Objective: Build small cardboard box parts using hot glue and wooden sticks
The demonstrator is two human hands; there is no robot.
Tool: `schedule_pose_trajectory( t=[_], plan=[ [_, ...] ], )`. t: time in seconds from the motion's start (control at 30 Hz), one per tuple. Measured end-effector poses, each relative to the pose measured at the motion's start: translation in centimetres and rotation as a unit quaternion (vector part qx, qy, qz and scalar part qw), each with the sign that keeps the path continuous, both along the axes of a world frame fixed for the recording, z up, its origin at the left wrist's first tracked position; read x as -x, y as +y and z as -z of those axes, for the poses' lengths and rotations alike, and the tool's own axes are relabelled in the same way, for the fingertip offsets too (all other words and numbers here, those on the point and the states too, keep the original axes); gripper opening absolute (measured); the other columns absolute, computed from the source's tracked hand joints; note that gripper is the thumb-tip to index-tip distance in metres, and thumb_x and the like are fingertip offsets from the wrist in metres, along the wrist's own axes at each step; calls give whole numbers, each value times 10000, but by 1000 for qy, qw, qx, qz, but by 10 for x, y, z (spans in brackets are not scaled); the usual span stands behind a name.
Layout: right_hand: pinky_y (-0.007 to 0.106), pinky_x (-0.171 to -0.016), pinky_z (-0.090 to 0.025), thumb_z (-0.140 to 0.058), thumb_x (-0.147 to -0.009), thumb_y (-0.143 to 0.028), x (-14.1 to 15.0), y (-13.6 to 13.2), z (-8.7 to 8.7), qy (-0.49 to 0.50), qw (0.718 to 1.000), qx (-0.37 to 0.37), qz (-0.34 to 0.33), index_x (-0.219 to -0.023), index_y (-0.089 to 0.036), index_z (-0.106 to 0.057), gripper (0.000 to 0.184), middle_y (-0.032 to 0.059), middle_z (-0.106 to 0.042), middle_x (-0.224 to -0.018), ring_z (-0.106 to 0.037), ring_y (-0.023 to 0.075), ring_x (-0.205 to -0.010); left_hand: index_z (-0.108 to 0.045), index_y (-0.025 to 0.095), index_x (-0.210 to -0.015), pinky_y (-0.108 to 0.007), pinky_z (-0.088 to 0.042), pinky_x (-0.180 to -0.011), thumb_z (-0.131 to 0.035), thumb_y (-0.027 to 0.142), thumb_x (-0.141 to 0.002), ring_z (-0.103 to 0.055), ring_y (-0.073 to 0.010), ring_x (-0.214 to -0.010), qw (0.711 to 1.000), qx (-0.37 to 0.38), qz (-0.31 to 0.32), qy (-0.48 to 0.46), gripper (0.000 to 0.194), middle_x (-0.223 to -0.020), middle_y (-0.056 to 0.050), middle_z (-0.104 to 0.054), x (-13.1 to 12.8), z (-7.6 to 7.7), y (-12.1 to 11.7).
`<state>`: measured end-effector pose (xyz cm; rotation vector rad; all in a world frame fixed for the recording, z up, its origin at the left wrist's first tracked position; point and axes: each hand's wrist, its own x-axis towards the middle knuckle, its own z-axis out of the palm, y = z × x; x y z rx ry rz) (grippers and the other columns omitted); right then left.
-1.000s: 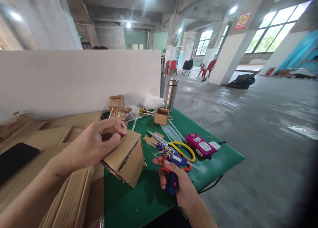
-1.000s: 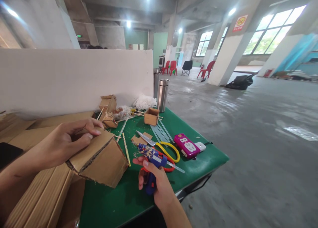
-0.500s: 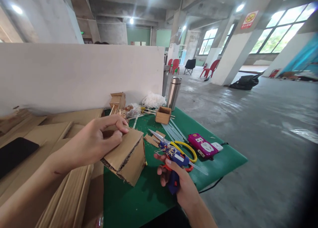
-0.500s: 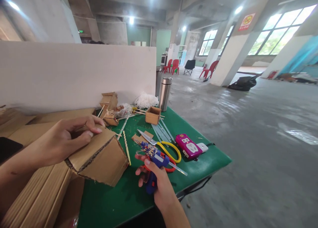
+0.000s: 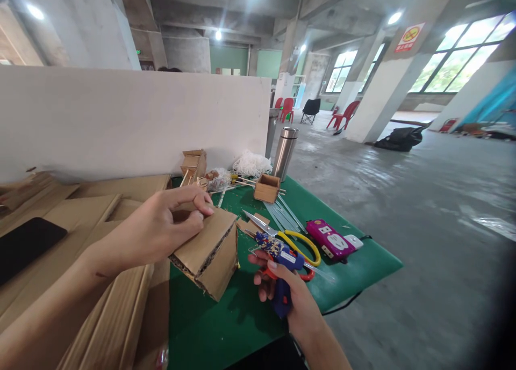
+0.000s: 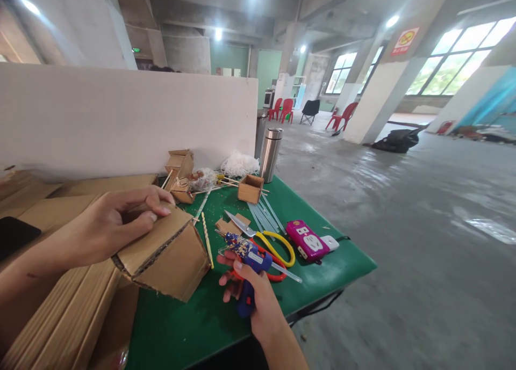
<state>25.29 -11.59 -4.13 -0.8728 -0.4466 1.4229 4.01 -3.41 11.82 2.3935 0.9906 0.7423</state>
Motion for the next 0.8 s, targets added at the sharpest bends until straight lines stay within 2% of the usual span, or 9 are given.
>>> schedule_pose_trajectory(
  t=[0.2,0.3,0.37,0.43,0.5,0.6,0.7,0.8],
  plan=[
    [237,-427,-501,-879,-587,-392,3,0,3,-17,1000,2,-6,-1017,-169,-762,498,92,-760,-875,-620,159,-581,-630,199,-811,-249,-507,-778,-496,204,-845,-656,-171,-927,1000,-3,2,-5,139,-1034,-36,-671,1,3,2],
    [259,-449,-518,-860,-637,-396,-14,-1,-2,-83,996,8,-9,-994,-166,-769,434,102,-755,-904,-636,178,-631,-624,207,-824,-254,-511,-777,-515,211,-846,-661,-181,-936,1000,-2,14,-10,112,-1040,-31,-667,2,4,4],
    [287,-489,-542,-873,-620,-362,-41,4,-14,-164,986,-6,-3,-996,-164,-770,437,116,-751,-958,-655,214,-719,-613,214,-833,-259,-511,-781,-509,207,-860,-656,-196,-987,1000,3,15,-8,108,-1036,-30,-665,3,5,4],
    [292,-466,-516,-879,-600,-391,-81,15,-31,-271,962,-10,17,-969,-155,-778,450,137,-749,-985,-656,240,-743,-607,220,-838,-270,-509,-798,-507,202,-863,-644,-210,-1040,1000,2,19,-6,104,-1038,-28,-666,4,5,4],
    [291,-480,-487,-854,-635,-414,-125,35,-52,-407,913,11,31,-932,-142,-785,408,134,-754,-905,-632,196,-639,-606,223,-840,-286,-509,-824,-503,197,-863,-638,-217,-1063,1000,2,20,-7,108,-1037,-25,-666,4,5,4],
    [274,-482,-413,-788,-733,-254,-181,72,-75,-467,881,41,69,-805,-80,-774,189,139,-732,-764,-573,122,-531,-609,225,-849,-304,-517,-843,-499,204,-865,-636,-228,-1085,1000,12,19,-12,113,-1037,-26,-666,5,5,4],
    [266,-536,-437,-693,-822,-118,-214,105,-79,-499,860,73,70,-832,-57,-748,82,100,-713,-745,-596,109,-562,-609,233,-853,-306,-524,-848,-494,191,-857,-640,-223,-1084,1000,15,20,-11,122,-1036,-17,-671,5,5,4],
    [233,-585,-522,-617,-941,-209,-226,124,-66,-522,845,81,85,-970,-122,-688,115,26,-686,-862,-638,106,-658,-612,238,-848,-303,-528,-850,-499,173,-839,-653,-212,-1051,1000,13,18,-10,131,-1025,-10,-681,6,6,4]
  ],
)
